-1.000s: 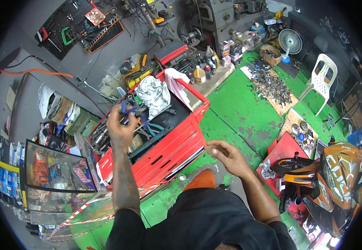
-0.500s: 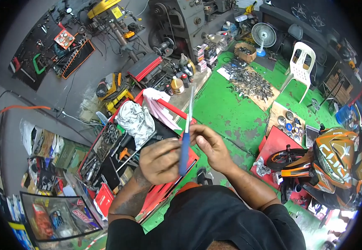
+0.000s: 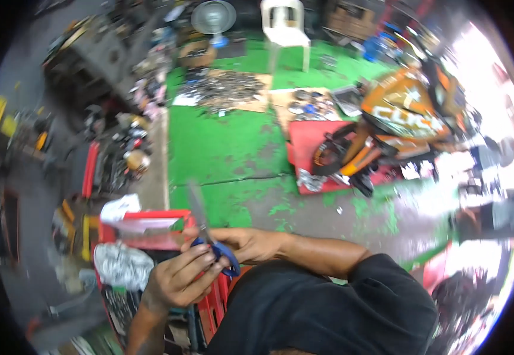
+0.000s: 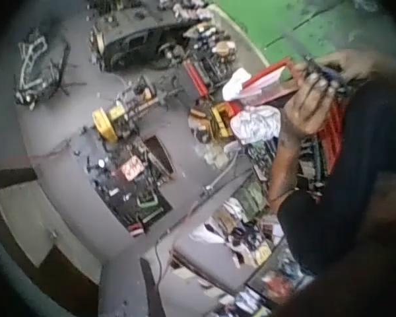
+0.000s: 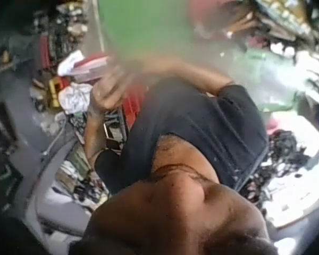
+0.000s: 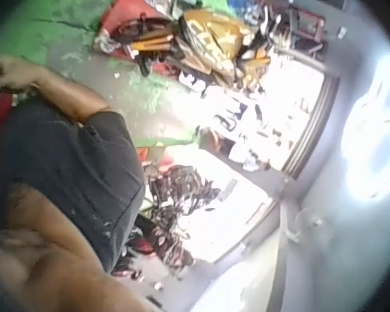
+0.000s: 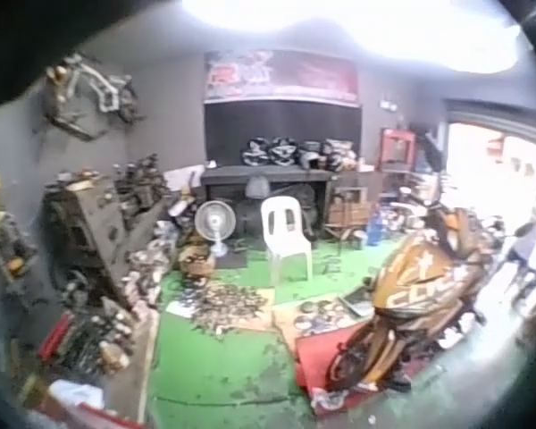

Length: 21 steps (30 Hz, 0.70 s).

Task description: Repairing and cleaning parts of a motorcycle engine in a workshop.

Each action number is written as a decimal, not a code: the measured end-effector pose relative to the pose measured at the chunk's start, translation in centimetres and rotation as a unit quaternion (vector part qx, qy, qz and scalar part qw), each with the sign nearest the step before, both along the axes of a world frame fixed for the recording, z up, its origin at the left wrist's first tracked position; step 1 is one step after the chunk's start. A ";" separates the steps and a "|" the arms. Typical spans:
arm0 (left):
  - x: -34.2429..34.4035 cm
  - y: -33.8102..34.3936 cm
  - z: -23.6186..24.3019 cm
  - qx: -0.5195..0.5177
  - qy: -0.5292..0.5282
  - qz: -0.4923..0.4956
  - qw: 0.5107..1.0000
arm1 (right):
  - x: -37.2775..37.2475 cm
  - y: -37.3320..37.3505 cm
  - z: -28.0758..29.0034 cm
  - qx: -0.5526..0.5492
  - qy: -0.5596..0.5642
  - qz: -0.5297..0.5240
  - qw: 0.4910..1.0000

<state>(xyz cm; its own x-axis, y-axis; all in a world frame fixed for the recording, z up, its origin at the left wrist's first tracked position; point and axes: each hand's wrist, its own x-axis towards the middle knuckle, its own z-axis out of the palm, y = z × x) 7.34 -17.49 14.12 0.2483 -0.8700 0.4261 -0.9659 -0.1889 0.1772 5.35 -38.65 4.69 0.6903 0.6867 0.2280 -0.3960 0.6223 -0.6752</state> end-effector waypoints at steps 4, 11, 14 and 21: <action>6.4 7.1 -3.9 -0.001 -0.171 0.120 0.978 | 0.7 -1.3 -1.3 -0.132 0.066 -0.078 0.986; 21.4 17.9 -11.5 0.466 0.180 0.340 0.797 | -0.5 -7.4 -8.6 -0.531 -0.122 -0.370 0.752; 22.8 20.7 -13.4 0.440 0.129 0.258 0.850 | -2.5 -8.1 -11.7 -0.440 0.018 -0.286 0.851; 20.6 25.3 -9.2 0.138 0.119 0.375 0.909 | -2.9 -6.7 -12.9 -0.363 0.159 -0.272 0.877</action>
